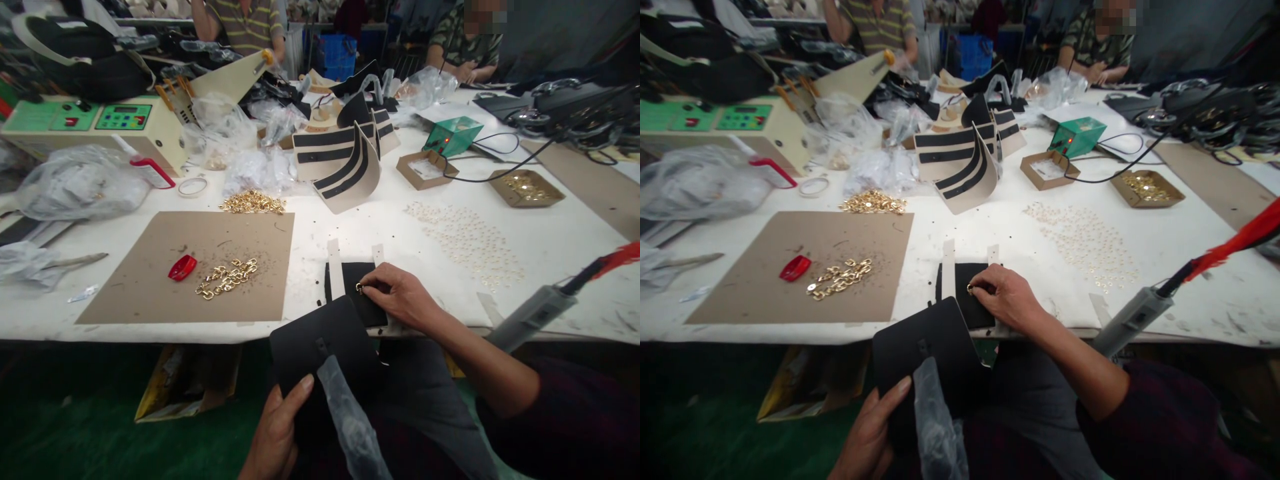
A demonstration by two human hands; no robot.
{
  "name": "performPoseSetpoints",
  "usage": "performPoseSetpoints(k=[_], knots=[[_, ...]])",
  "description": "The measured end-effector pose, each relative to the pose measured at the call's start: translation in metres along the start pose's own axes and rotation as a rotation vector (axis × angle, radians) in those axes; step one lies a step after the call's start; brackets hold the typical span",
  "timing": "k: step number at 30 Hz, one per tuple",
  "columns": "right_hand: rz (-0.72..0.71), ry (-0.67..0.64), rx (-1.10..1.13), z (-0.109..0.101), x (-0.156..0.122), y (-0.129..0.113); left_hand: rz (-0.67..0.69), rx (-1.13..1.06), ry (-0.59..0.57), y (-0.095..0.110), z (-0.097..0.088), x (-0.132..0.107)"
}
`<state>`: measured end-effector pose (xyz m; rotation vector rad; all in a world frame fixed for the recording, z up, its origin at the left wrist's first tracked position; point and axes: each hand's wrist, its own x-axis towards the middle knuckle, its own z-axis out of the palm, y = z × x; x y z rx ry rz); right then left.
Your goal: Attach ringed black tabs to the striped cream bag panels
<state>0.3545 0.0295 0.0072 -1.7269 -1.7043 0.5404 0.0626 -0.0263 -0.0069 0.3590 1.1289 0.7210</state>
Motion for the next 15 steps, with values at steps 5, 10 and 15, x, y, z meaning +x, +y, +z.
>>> performPoseSetpoints(k=[5,10,15], knots=[[-0.135,-0.002,-0.133,0.0029,-0.0022,0.0073,0.019,0.028,0.004,-0.0009,0.0013,0.0017],[-0.200,-0.070,-0.345,0.0004,-0.0010,0.0061,0.023,0.034,-0.009,0.0002,0.0037,0.0017],[-0.240,-0.129,-0.423,-0.0058,0.0012,0.0035,0.016,0.043,-0.021,0.0013,0.0050,0.0019]])
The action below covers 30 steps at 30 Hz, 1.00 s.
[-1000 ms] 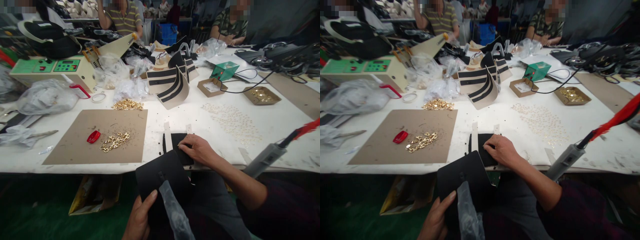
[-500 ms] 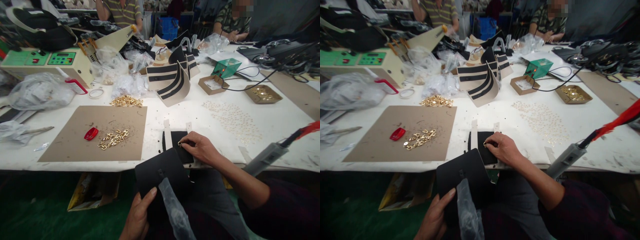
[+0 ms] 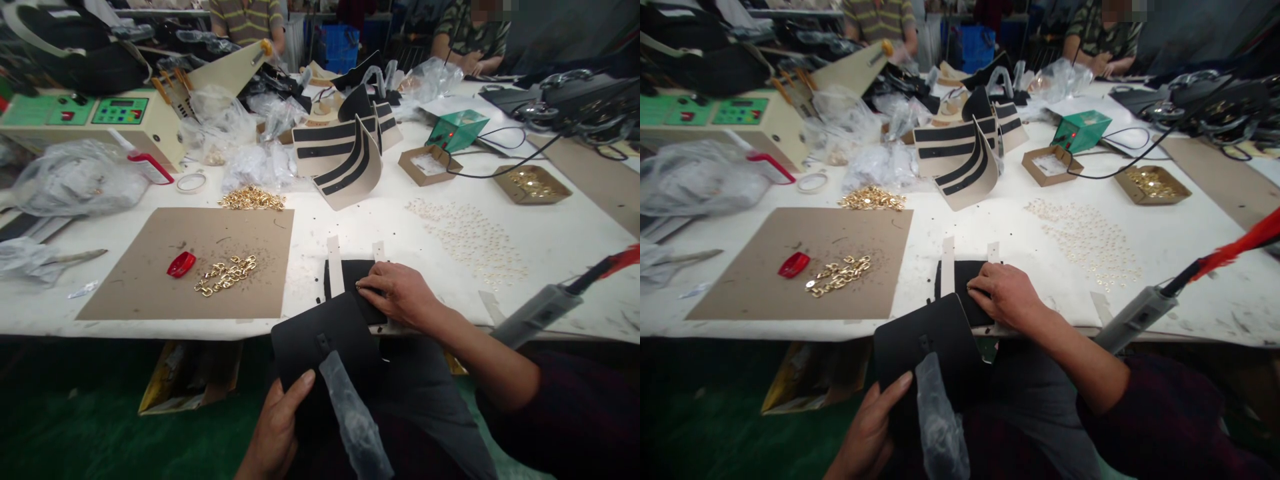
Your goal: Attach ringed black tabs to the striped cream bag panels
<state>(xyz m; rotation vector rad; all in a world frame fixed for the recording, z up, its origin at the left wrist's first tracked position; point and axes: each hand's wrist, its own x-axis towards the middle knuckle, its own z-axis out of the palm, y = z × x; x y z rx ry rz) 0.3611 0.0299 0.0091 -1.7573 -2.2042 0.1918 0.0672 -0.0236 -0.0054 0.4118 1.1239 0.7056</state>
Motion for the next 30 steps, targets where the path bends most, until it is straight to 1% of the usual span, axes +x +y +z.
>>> performPoseSetpoints(k=[4,7,11,17,19,22,25,30], knots=[[-0.021,-0.037,-0.002,-0.002,0.003,0.004,-0.020,-0.003,-0.023,0.000,0.000,0.001],[-0.063,-0.046,0.007,-0.002,0.005,0.006,-0.016,0.006,-0.025,0.001,0.001,0.000],[-0.092,0.022,0.010,0.002,0.001,0.008,-0.024,-0.002,-0.024,0.002,0.001,-0.001],[-0.057,0.167,0.034,0.011,-0.005,0.007,-0.026,-0.011,-0.039,0.001,-0.001,0.000],[-0.051,0.197,0.030,0.012,-0.006,0.005,-0.022,-0.006,-0.036,0.000,-0.001,0.001],[-0.019,0.194,0.039,0.014,-0.007,0.004,-0.010,0.000,-0.031,0.000,-0.001,0.002],[0.021,0.187,0.063,0.015,-0.007,0.002,-0.026,-0.006,-0.041,0.001,-0.001,0.002],[0.059,0.179,0.077,0.012,-0.006,-0.005,-0.042,-0.016,-0.058,0.000,-0.003,0.001]])
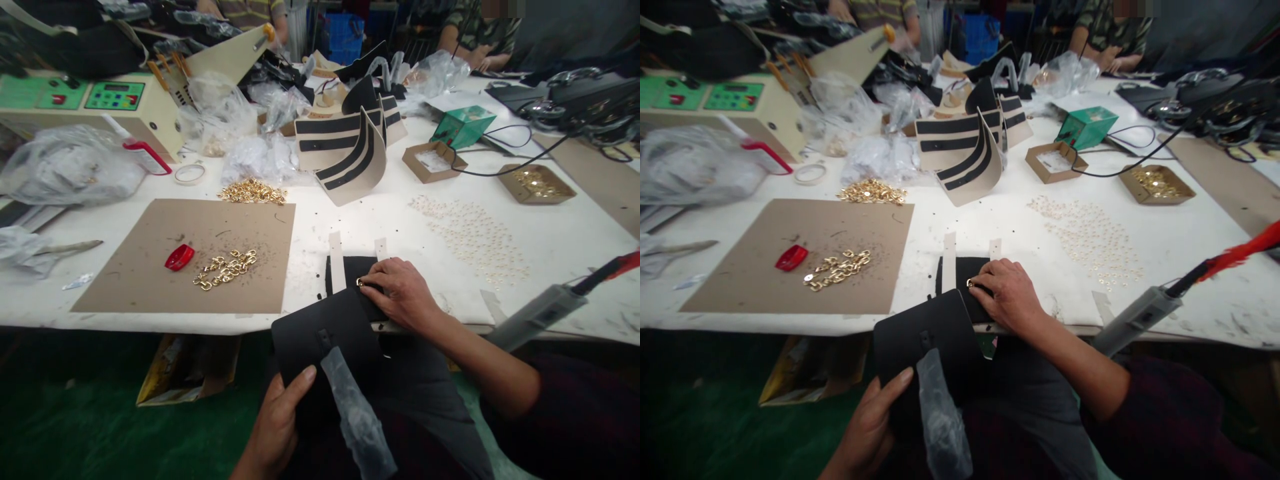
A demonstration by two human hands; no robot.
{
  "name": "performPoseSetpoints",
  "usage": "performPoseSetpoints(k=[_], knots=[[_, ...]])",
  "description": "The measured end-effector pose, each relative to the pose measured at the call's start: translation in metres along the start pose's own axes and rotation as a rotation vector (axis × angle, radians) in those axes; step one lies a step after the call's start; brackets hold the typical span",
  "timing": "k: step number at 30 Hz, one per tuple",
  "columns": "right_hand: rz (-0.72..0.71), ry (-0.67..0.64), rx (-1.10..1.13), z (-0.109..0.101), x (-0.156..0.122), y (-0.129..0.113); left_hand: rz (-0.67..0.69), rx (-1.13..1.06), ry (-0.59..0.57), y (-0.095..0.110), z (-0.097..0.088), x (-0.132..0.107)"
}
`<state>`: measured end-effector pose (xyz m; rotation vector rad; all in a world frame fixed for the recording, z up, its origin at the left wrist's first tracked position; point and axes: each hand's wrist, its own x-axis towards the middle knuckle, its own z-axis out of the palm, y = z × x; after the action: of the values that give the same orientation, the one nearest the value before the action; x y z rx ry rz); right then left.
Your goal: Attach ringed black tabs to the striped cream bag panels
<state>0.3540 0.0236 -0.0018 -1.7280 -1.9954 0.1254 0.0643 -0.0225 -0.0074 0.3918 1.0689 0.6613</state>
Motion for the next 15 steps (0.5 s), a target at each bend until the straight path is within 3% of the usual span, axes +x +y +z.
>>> performPoseSetpoints(k=[6,15], knots=[[-0.024,0.000,0.042,0.001,0.001,-0.002,0.007,0.004,0.010,0.000,-0.002,-0.002],[0.013,-0.121,-0.064,-0.003,0.012,-0.007,0.041,0.018,-0.028,0.002,0.001,-0.005]])
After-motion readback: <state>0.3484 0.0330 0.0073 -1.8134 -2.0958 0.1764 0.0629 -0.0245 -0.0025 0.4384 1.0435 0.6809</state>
